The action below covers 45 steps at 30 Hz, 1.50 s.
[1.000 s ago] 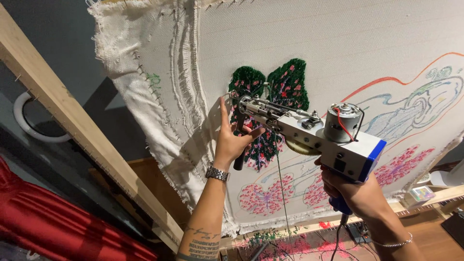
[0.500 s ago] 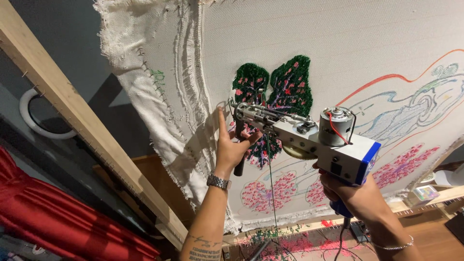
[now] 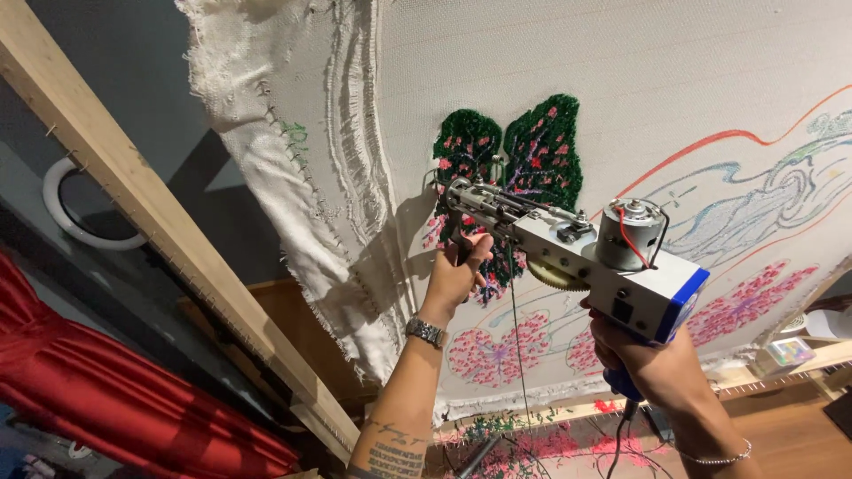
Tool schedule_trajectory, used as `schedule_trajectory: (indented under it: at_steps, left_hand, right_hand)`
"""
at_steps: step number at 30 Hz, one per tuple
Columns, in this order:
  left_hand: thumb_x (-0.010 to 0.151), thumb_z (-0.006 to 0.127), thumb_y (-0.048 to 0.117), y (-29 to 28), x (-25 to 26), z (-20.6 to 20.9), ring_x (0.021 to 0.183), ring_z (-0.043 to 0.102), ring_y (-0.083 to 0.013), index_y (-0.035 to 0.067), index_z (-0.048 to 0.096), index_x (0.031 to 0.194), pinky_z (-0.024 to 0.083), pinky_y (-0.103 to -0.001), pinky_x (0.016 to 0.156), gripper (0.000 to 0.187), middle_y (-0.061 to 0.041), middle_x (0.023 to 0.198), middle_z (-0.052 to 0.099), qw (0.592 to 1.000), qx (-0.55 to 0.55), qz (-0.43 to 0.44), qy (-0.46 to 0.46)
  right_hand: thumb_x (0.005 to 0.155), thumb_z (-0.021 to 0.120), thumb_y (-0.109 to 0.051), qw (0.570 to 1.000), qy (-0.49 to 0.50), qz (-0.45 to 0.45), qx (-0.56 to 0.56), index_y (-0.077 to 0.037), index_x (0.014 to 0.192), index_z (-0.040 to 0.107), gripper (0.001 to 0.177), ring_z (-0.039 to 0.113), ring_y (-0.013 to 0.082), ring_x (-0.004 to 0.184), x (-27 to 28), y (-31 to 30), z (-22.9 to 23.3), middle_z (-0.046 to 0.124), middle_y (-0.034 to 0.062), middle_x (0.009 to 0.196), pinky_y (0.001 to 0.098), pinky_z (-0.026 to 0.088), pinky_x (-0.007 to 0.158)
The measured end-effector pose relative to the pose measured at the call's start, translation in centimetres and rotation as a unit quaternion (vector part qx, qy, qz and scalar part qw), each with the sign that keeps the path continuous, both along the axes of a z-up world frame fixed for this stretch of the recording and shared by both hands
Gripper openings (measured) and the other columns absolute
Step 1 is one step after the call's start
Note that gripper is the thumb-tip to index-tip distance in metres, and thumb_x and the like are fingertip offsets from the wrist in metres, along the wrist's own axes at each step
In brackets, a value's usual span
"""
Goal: Use a tufting gun to apply yarn into a canvas stretched on a frame.
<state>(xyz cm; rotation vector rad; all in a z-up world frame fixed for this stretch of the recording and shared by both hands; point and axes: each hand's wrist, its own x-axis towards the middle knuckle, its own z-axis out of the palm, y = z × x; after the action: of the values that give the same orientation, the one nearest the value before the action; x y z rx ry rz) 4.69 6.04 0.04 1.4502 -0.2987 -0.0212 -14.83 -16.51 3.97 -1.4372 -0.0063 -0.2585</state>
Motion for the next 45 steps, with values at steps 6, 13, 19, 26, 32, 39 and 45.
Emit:
schedule_trajectory:
  at_steps: [6,13,19,26,32,39,45]
  left_hand:
    - [0.096,0.073,0.029,-1.3,1.0,-3.5,0.049,0.051,-0.0047,0.006,0.077,0.115,0.042,-0.025,0.045,0.030,-0.006,0.085,0.075,0.998,-0.002,-0.012,-0.054]
    - [0.098,0.069,0.023,-1.8,0.4,-4.4,0.046,0.049,-0.0045,0.008,0.077,0.113,0.039,-0.025,0.042,0.023,-0.003,0.076,0.073,0.999,0.013,-0.007,-0.037]
    - [0.100,0.066,0.018,-1.6,1.5,-5.4,0.058,0.057,-0.0022,0.008,0.078,0.114,0.043,-0.023,0.050,0.021,-0.002,0.080,0.075,0.998,0.007,-0.009,-0.064]
    - [0.100,0.065,0.018,-1.6,2.3,-4.9,0.066,0.059,-0.0063,0.007,0.078,0.110,0.044,-0.025,0.059,0.020,-0.001,0.076,0.072,0.998,0.024,0.009,-0.056]
    - [0.100,0.065,0.020,-1.4,3.1,-5.3,0.068,0.061,-0.0052,0.007,0.079,0.107,0.047,-0.024,0.062,0.020,0.000,0.076,0.072,0.998,0.030,0.019,-0.060]
    - [0.099,0.066,0.021,-1.1,4.8,-5.6,0.061,0.056,-0.0066,0.006,0.080,0.101,0.045,-0.026,0.056,0.020,0.001,0.072,0.071,0.997,0.023,0.037,-0.061]
    - [0.103,0.071,0.034,-0.3,14.5,-13.4,0.086,0.055,-0.0162,-0.003,0.074,0.092,0.038,-0.035,0.078,0.038,-0.008,0.086,0.073,0.980,0.110,0.126,-0.112]
  right_hand:
    - [0.081,0.071,-0.005,0.999,0.021,-0.030,-0.026,0.001,0.105,0.071,0.025,0.046,0.0133,0.049,-0.6,0.4,-0.2,0.054,0.0024,0.063,0.0312,0.035,0.042]
    - [0.083,0.073,-0.008,0.998,0.034,-0.035,-0.050,0.002,0.094,0.065,0.017,0.046,0.0147,0.046,-0.7,-0.5,-1.9,0.053,0.0042,0.059,0.0324,0.035,0.039]
    - [0.080,0.073,-0.006,0.994,0.072,-0.066,-0.040,-0.002,0.097,0.065,0.020,0.050,0.0145,0.049,-0.8,0.1,-1.9,0.056,0.0042,0.062,0.0319,0.038,0.043]
    - [0.082,0.074,-0.008,0.999,-0.010,-0.029,-0.030,0.000,0.099,0.067,0.020,0.050,0.0130,0.050,0.1,0.3,-2.7,0.057,0.0031,0.064,0.0304,0.038,0.043]
    - [0.082,0.074,-0.007,0.999,-0.001,-0.032,-0.040,0.000,0.103,0.069,0.023,0.051,0.0136,0.050,0.5,0.5,-2.7,0.058,0.0038,0.065,0.0308,0.039,0.042]
    - [0.083,0.073,-0.010,0.999,-0.020,-0.008,-0.039,-0.002,0.109,0.071,0.026,0.056,0.0114,0.053,1.8,1.2,-3.2,0.062,0.0018,0.067,0.0287,0.044,0.046]
    - [0.086,0.076,-0.013,0.999,0.024,-0.020,-0.017,0.000,0.101,0.066,0.022,0.046,0.0133,0.043,3.9,3.6,-4.5,0.054,0.0024,0.059,0.0318,0.032,0.038]
